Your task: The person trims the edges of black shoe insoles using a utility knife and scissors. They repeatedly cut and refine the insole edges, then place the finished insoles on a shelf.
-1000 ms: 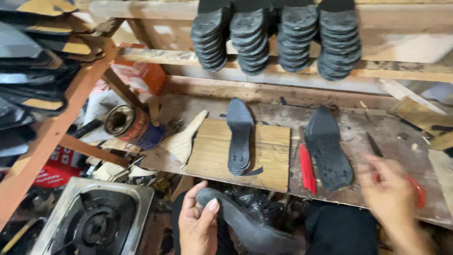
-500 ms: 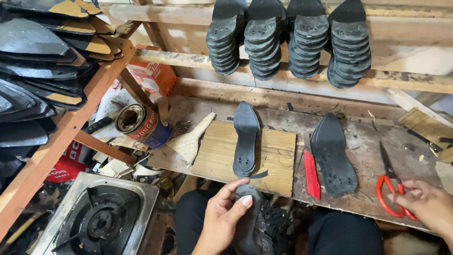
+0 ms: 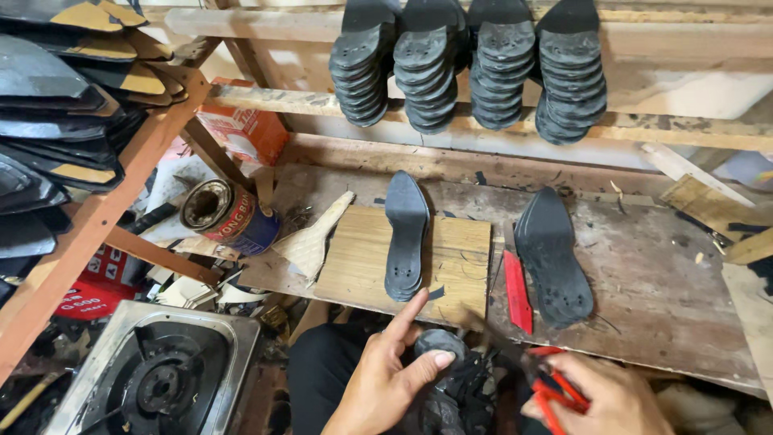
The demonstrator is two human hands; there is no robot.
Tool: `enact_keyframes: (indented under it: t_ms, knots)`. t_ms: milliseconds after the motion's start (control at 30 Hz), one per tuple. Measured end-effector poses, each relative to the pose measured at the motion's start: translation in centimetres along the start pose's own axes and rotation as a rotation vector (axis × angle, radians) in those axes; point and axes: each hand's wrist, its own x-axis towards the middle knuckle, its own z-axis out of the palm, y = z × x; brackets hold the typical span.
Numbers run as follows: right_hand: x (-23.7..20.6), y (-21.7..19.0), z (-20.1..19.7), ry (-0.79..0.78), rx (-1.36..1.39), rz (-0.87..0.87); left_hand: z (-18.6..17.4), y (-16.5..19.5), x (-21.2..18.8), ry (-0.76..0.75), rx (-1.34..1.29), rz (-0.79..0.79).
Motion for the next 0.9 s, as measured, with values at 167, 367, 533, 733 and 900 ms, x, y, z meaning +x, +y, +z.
enact_keyframes:
  t_ms: [167,367,533,733,900]
  knots:
    - [0.2,-1.8,-0.5,0.048,-0.406,-0.316,-0.1,1.0,-0.4,-0.044,0.104,0.112]
    - [-0.2,0.1,-0.5,0.024,-0.377,-0.411,-0.6,1.7,-0.5,-0.072,0.305,0.091]
    - [-0.6,1.8,-1.0,-0.069,-0.380,-0.453,-0.7,1.5,-0.6,-0.112,0.350,0.063]
    - [-0.8,1.8,-1.8,-0.155,-0.415,-0.438,-1.1,0.9,-0.6,-0.164,0.363,0.198]
    - [-0.9,2.3,-2.4,-0.135,-0.423,-0.495,-1.8,0.4,-0.6,-0.236,0.451,0.284]
